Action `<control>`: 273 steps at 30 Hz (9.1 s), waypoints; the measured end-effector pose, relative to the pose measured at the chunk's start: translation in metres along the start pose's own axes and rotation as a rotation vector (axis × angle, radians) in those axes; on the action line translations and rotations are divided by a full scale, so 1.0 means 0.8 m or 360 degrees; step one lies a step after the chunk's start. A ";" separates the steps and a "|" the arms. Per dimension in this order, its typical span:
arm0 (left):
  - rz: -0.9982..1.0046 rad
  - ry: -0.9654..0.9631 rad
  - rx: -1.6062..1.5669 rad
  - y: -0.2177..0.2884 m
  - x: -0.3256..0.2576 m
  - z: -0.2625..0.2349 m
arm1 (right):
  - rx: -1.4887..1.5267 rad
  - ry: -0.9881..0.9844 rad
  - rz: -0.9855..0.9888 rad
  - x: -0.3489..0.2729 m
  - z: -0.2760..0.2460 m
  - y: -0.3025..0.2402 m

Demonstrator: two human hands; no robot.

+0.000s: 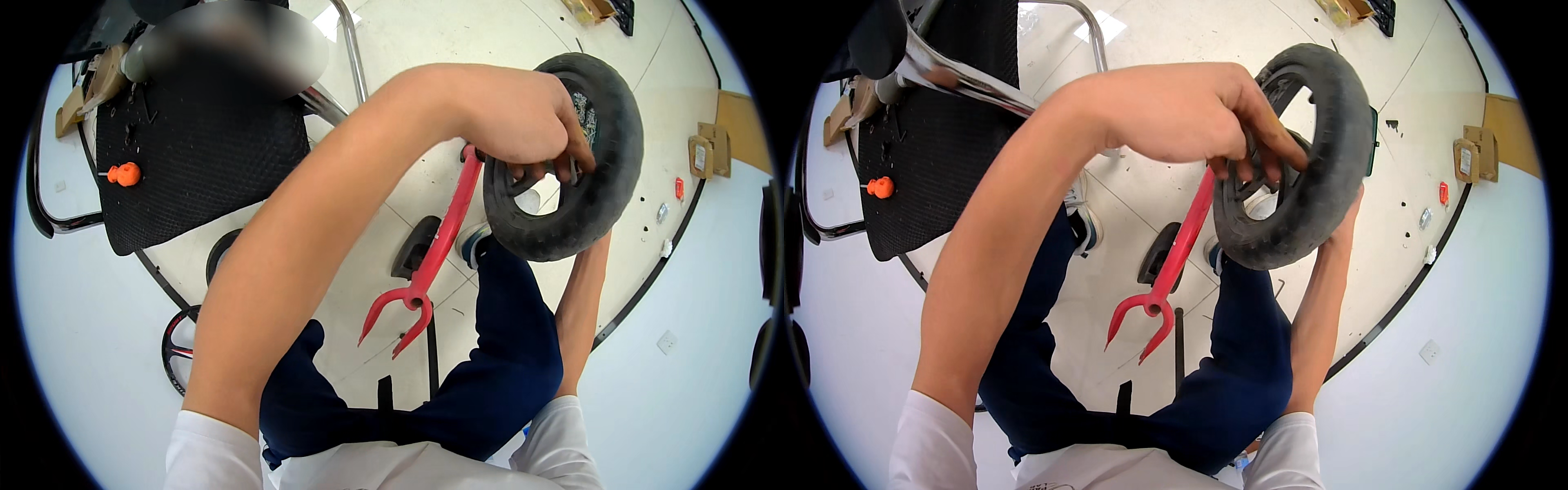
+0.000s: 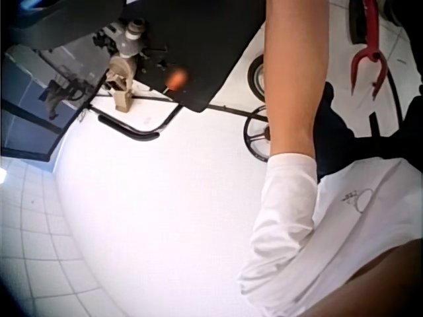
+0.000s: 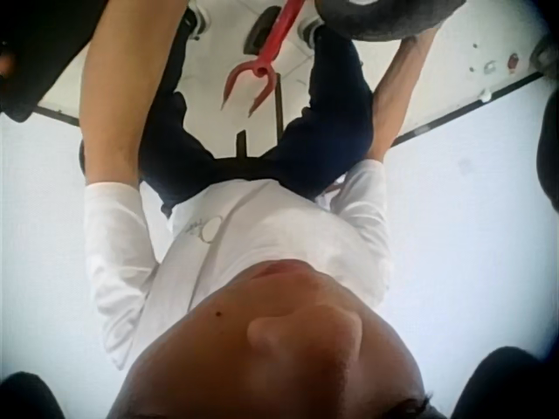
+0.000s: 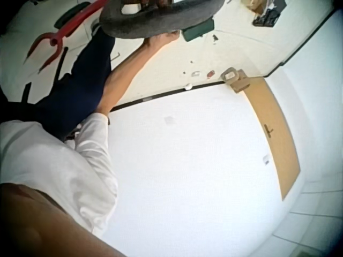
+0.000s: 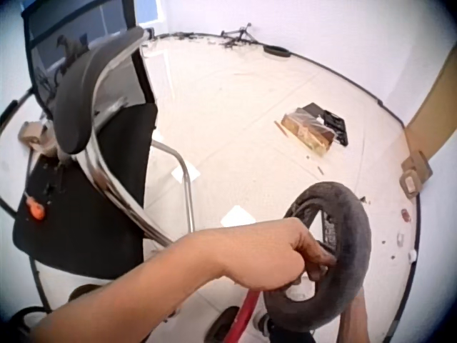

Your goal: The person assembles a scooter by attaching wheels to the frame using a wrench and pliers. They install the rear wheel, then the front wheel, and finally attach the handlebars to the stem.

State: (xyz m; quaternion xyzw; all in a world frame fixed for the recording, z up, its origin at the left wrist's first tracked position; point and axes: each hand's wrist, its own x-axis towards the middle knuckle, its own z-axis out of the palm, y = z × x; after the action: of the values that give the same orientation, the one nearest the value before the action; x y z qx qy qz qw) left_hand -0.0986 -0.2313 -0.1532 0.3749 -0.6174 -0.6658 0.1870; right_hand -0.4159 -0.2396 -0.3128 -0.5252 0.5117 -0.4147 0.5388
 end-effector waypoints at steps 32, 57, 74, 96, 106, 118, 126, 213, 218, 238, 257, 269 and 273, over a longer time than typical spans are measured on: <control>0.0391 0.0724 0.1879 -0.097 0.020 0.048 | 0.0142 0.0170 0.0179 -0.014 0.038 -0.044; 0.0079 0.1241 0.0320 -0.109 0.013 0.037 | 0.0002 -0.0032 0.0060 -0.013 0.056 -0.064; -0.0347 0.1383 0.0231 -0.088 0.010 0.024 | -0.0082 -0.0043 -0.0046 -0.016 0.064 -0.079; -0.0384 0.1121 -0.0589 -0.108 0.007 0.032 | 0.0029 -0.0123 0.0004 -0.012 0.063 -0.063; -0.0403 0.1096 -0.0663 -0.107 0.006 0.029 | 0.0004 -0.0106 0.0051 -0.012 0.071 -0.052; -0.0372 0.1109 -0.0601 -0.108 0.005 0.033 | -0.0717 -0.0026 -0.0043 -0.018 0.106 -0.070; -0.0390 0.1126 -0.0577 -0.109 0.004 0.031 | -0.0425 -0.0040 0.0109 -0.015 0.107 -0.065; 0.0045 0.0935 0.1337 -0.083 0.029 0.037 | -0.0819 -0.0254 -0.0008 -0.025 0.083 -0.079; 0.0044 0.0934 0.1300 -0.082 0.027 0.038 | -0.0791 -0.0216 -0.0024 -0.024 0.083 -0.065; 0.0086 0.0915 0.1433 -0.081 0.026 0.038 | -0.0660 -0.0048 -0.0233 -0.017 0.089 -0.066; -0.0067 0.0831 0.1368 -0.071 0.029 0.033 | -0.0196 -0.0169 -0.0141 -0.014 0.079 -0.064; -0.0085 0.0842 0.1334 -0.077 0.026 0.032 | 0.0146 -0.0216 0.0087 -0.009 0.075 -0.065; -0.0083 0.0870 0.1324 -0.080 0.024 0.035 | 0.0217 -0.0236 0.0111 -0.009 0.075 -0.065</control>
State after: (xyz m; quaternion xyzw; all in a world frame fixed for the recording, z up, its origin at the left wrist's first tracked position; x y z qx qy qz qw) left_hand -0.1180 -0.2152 -0.2212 0.5938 -0.7495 -0.2450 0.1600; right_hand -0.3526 -0.2289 -0.2653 -0.4985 0.4589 -0.3896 0.6238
